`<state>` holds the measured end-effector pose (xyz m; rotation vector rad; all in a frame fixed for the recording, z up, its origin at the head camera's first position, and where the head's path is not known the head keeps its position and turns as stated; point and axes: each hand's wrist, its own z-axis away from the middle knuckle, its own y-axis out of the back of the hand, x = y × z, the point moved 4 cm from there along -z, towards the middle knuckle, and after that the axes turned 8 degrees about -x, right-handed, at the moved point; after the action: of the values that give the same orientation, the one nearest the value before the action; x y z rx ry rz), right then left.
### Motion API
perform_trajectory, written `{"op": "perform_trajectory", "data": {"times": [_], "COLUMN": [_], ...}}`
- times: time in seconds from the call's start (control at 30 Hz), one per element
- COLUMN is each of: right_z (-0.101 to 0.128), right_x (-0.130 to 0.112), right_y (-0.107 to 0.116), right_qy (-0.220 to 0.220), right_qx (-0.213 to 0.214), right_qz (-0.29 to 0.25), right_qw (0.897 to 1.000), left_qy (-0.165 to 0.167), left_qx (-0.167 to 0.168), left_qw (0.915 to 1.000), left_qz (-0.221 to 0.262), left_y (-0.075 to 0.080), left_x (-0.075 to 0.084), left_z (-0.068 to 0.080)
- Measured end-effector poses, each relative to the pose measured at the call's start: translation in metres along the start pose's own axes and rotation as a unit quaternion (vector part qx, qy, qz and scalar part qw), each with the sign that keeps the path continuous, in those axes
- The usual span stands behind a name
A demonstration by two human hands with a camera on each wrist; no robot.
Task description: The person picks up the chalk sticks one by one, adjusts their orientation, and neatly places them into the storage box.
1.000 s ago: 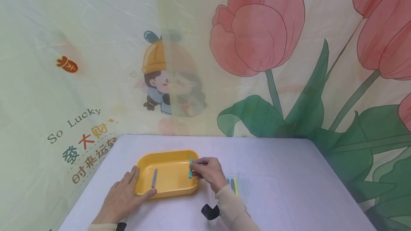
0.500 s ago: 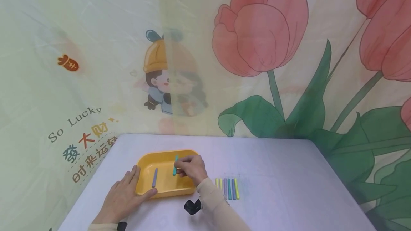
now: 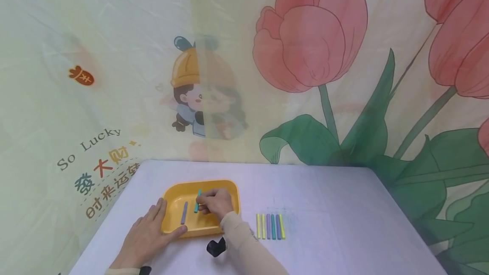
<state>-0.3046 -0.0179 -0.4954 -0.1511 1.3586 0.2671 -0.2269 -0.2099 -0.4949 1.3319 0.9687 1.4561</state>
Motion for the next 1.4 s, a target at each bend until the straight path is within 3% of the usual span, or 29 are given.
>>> {"op": "perform_trajectory", "data": {"times": [0.3, 0.6, 0.9, 1.4], "right_z": [-0.008, -0.016, -0.025, -0.038], "right_x": [0.012, 0.015, 0.017, 0.026], "right_y": [-0.016, -0.027, -0.034, -0.041], "right_qy": [-0.031, -0.052, -0.051, -0.053], "right_qx": [-0.005, -0.002, -0.006, -0.007], "right_qz": [0.010, 0.067, 0.104, 0.121], "right_qw": [0.999, 0.996, 0.993, 0.991], "left_qy": [0.004, -0.006, -0.008, -0.011], "left_qx": [-0.004, 0.002, 0.002, 0.007], "left_qw": [1.0000, 1.0000, 0.9999, 0.9999], "left_qz": [0.007, 0.005, 0.008, 0.008], "left_y": [-0.003, -0.002, -0.001, 0.000], "left_x": [-0.002, -0.004, -0.003, -0.003], "left_z": [-0.001, -0.003, -0.002, -0.001]}}
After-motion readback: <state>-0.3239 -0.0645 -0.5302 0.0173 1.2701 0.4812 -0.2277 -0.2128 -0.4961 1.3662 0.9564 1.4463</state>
